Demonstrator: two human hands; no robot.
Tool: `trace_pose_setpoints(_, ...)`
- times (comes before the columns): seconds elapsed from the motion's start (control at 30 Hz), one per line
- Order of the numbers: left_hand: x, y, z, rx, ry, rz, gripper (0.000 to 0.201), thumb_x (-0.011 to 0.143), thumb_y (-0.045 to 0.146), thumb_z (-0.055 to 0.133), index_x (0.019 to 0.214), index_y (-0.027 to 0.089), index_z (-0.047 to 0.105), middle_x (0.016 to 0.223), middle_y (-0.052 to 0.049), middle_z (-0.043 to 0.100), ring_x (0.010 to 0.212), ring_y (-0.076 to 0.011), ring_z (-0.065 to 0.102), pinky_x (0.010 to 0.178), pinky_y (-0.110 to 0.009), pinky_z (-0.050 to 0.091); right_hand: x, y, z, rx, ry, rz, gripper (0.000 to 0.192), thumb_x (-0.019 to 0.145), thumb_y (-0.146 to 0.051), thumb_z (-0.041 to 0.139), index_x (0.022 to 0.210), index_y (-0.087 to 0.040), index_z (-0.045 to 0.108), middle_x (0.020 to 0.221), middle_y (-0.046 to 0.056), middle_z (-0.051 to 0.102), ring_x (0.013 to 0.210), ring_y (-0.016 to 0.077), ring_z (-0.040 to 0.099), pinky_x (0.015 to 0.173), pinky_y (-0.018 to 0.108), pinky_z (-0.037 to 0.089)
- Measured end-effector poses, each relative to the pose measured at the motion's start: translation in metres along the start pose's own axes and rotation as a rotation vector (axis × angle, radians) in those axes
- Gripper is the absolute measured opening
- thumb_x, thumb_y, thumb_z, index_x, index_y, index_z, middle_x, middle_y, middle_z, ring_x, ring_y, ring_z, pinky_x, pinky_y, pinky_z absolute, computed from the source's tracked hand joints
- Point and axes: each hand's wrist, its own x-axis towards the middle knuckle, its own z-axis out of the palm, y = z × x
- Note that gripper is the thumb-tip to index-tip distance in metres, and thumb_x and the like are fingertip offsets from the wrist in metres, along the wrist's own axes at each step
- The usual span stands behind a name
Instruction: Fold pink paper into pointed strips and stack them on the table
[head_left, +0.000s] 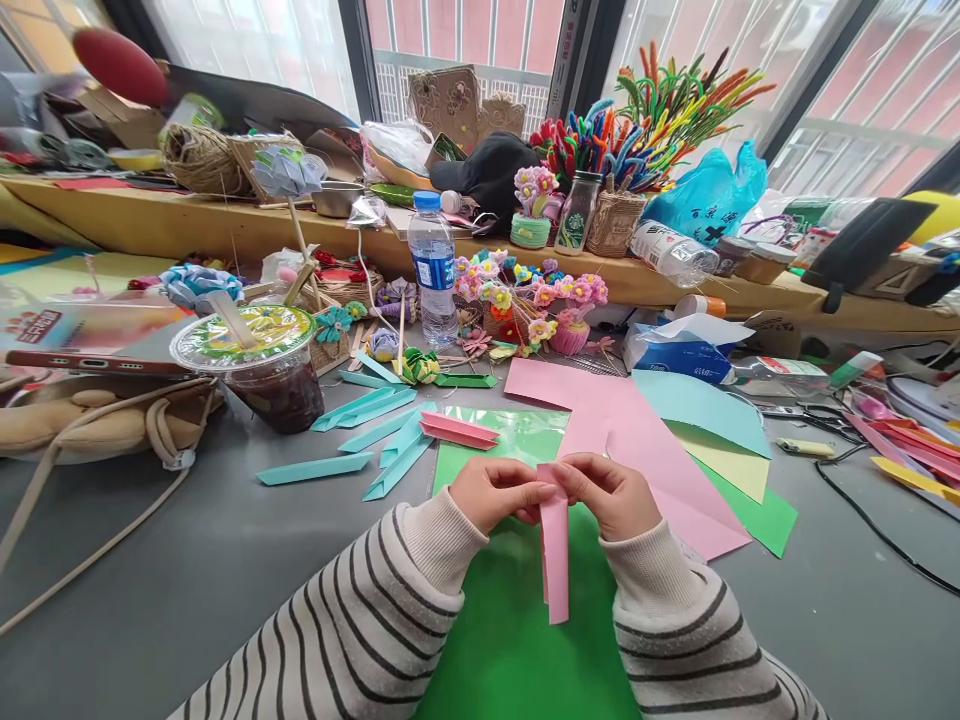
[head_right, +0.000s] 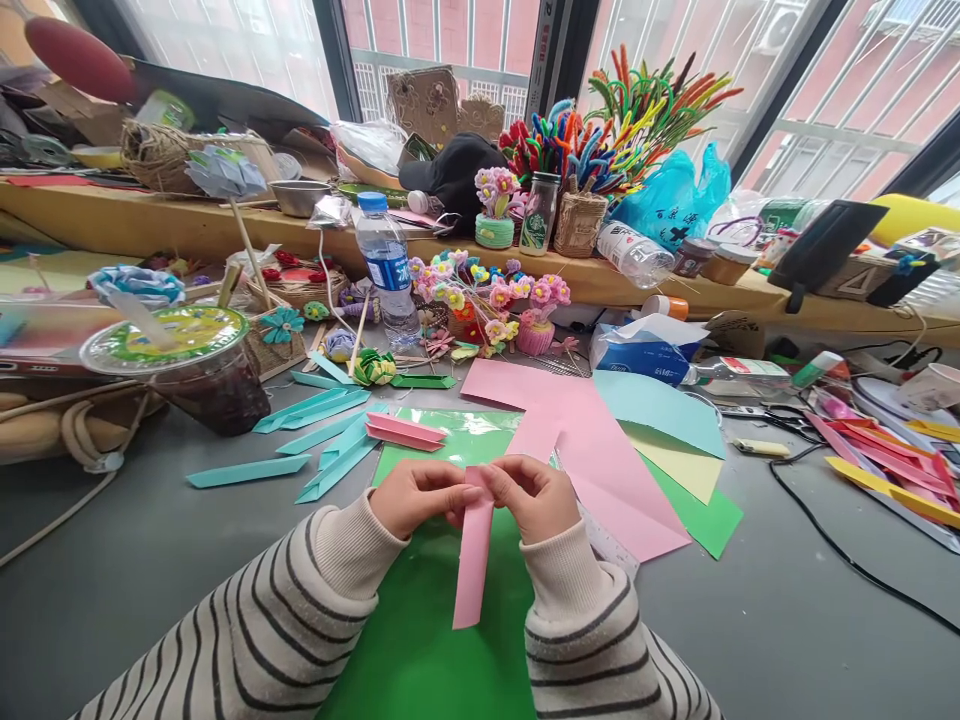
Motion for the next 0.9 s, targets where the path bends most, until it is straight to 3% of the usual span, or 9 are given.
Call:
trace_pose_setpoints(0.27,0.001,0.0,-0.0025,-0.023,-0.022,-0.084,0.018,0.055,0.027,0.066,0.065,0.012,0.066,0.054,-0.001,0.061,0.05,-0.008,0.054,0.051,-0.018,0.046,-0.0026,0.0017,0.0009,-0.014,0.039,-0.046,0.018,0.062,-0.031,0.062,0.063,-0.013,0.059,0.059,0.0,0.059,0.055,0.0101,0.053,0.052,0.021,0.045)
trace_pose_setpoints(0.73,-0.001,0.0018,0.0007,0.01,-0.022,-0.064,0.018,0.056,0.027,0.066,0.065,0.012,0.067,0.051,0.0,0.06,0.048,-0.0078,0.053,0.051,-0.019,0.045,-0.0004,0.0018,0.0032,-0.16,-0.001,-0.03,0.02,0.06,-0.033,0.062,0.062,-0.014,0.058,0.06,0.001,0.056,0.06,0.0121,0.052,0.055,0.023,0.042)
trace_pose_setpoints(0.9,-0.0025,0.002,0.0019,0.038,-0.084,-0.106,0.017,0.055,0.027,0.066,0.061,0.011,0.065,0.049,0.0,0.06,0.049,-0.0088,0.055,0.05,-0.018,0.045,-0.0019,0.0009,0.002,-0.15,0.031,-0.064,0.02,0.063,-0.034,0.06,0.061,-0.014,0.057,0.058,0.0,0.055,0.059,0.0118,0.051,0.053,0.023,0.042)
